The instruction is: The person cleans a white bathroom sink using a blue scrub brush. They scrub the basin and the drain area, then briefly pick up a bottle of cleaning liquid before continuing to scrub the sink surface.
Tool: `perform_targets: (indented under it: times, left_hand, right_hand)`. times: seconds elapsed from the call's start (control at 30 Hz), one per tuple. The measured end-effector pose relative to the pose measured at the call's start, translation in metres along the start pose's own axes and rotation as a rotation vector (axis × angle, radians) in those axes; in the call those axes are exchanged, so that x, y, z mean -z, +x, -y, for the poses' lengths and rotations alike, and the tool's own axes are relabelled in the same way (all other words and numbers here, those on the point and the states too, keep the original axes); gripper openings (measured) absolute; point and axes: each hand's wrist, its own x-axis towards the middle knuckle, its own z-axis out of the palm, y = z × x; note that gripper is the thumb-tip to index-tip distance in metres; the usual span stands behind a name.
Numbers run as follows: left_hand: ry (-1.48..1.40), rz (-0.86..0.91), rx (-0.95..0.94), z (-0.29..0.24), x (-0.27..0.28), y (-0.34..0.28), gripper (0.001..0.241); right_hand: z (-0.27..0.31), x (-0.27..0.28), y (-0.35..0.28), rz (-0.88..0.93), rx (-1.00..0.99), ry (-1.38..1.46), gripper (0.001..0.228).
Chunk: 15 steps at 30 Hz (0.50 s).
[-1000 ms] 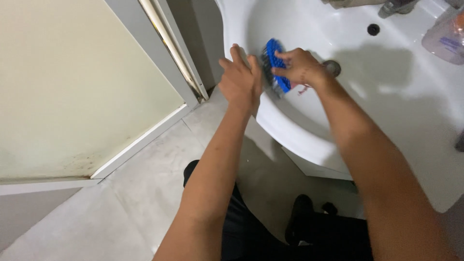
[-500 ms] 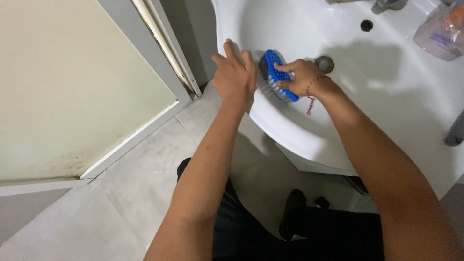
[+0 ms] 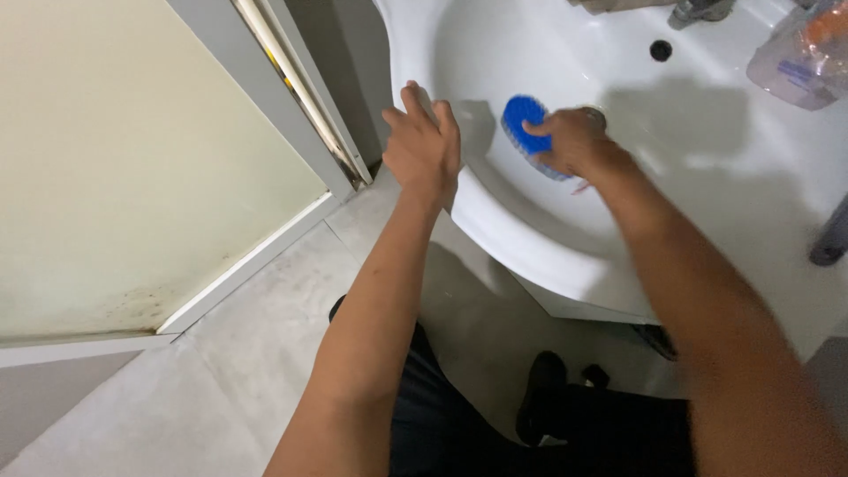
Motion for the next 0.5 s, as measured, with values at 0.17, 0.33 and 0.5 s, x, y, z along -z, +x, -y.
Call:
perform_targets:
  times: [0.17,0.33,0.5]
  left_hand:
    - [-0.01,-0.047,-0.044,0.001,-0.003,-0.001,0.051]
    - [0.0,-0.038,-0.014,-0.002,0.002,-0.003,0.052]
    - [-0.062,-0.045,-0.092,0.003,-0.002,-0.002,0.055]
  right_hand:
    - [-0.011,0.061,-0.101,0.272,-0.068,0.347,0.077]
    - [-0.043,0.039,-0.095,0.312,0.036,0.268,0.058]
    - [0.024,0.052,-0.056,0.123,0.013,0.434,0.071]
